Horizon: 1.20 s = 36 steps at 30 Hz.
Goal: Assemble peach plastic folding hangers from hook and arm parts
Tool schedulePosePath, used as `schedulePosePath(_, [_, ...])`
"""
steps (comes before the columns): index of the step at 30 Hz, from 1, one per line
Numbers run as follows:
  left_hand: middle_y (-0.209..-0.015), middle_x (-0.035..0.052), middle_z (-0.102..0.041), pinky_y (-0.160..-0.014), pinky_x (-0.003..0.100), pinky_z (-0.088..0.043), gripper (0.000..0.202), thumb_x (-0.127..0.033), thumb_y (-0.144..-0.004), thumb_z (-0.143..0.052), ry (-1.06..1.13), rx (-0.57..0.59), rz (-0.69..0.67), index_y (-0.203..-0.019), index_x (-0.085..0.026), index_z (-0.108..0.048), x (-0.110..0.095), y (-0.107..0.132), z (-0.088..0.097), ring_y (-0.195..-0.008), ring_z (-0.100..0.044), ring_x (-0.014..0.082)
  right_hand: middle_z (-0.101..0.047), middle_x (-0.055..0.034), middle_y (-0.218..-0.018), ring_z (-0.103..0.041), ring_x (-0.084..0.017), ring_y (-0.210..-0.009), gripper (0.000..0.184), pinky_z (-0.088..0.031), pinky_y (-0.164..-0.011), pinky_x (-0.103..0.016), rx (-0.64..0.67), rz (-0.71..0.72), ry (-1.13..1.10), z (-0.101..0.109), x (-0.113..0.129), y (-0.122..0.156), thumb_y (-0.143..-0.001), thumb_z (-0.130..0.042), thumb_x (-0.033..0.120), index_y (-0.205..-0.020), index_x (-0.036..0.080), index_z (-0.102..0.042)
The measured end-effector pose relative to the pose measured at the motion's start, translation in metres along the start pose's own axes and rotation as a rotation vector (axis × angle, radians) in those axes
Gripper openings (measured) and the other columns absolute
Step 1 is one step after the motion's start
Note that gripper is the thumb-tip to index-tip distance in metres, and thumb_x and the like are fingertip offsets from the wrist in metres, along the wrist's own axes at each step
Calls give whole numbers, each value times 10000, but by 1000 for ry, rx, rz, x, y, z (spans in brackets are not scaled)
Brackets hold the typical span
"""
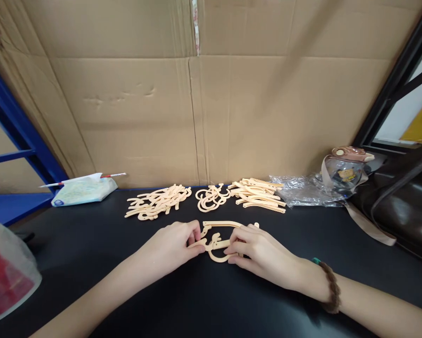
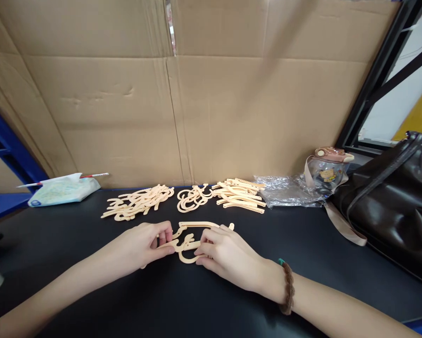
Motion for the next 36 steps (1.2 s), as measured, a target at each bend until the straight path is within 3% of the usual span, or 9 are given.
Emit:
schedulePosePath(6, [-811, -35, -675, -562, 250, -347, 185, -414, -828, -519, -49, -65, -26, -797, -238, -568, -4, -1, 0, -619, -595, 152, -617, -24, -903, -539, -160, -850, 202, -361, -769, -305, 12, 49, 70, 1, 1, 0, -978, -448, 244, -903, 191, -629])
schedulePosePath(11, [-782, -9, -672, -572, 259, -339, 176, -323, -874, -457, -166, -56, 42, -791, -234, -583, -4, 0, 1, -687, -606, 184, -616, -38, -891, -523, -159, -825, 243, -370, -773, -305, 34, 35, 8, 8, -1, -1, -1002, -377, 236, -922, 179, -600])
schedulePosePath(16, [-844, -19, -657, -587, 262, -351, 141, -229, -887, -443, -236, -69, 31, -842, -233, -576, -8, 2, 5, -693, -605, 169, -575, -38, -910, -511, -149, -827, 225, -396, -768, -282, -125, -92, -223, 25, -16, 0, -999, -380, 248, -913, 186, -579])
schedulePosePath(22, [-922, 3, -615, -684, 278, -431, 235, -307, -959, -358, -149, -190, -191, -896, -231, -571, -31, 6, -1, -843, -598, 178, -550, -30, -850, -519, -164, -810, 269, -407, -741, -281, -401, -384, -465, 39, -57, 10, -968, -433, 382, -873, 205, -613])
schedulePosePath(25, [-1118, 27, -603, -850, 329, -444, 223, -364, -937, -461, -131, -188, -459, -1100, -271, -581, -61, 19, -19, -1041, -553, 217, -541, -15, -776, -504, -162, -751, 293, -407, -689, -279, -472, -504, -617, 37, -74, 12, -928, -472, 446, -836, 193, -589])
schedulePosePath(28, [-1226, 45, -575, -916, 389, -425, 386, -459, -861, -590, -165, -133, -637, -1217, -315, -552, -80, 30, -40, -1094, -529, 258, -524, -3, -731, -488, -147, -700, 313, -413, -662, -270, -478, -555, -773, 30, -84, 12, -879, -524, 472, -759, 186, -563])
schedulePosePath(32, [-1040, 28, -637, -854, 369, -427, 263, -452, -829, -639, -185, -132, -619, -998, -251, -627, -80, 28, -45, -953, -566, 234, -544, 1, -698, -505, -134, -673, 281, -424, -679, -274, -482, -582, -905, 24, -90, 12, -822, -585, 432, -704, 180, -548])
schedulePosePath(36, [-884, 10, -630, -778, 322, -418, 33, -220, -886, -571, -220, -108, -563, -892, -220, -603, -73, 20, -39, -828, -570, 191, -622, -4, -742, -577, -141, -715, 202, -441, -716, -282, -468, -589, -996, 21, -91, 12, -766, -646, 361, -780, 183, -551])
Point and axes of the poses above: each hand's wrist, its own y-axis away from the middle knuckle, its own z-axis out of the back of the hand, x = y × z, the point moved 8 cm from there along -y, towards the middle knuckle
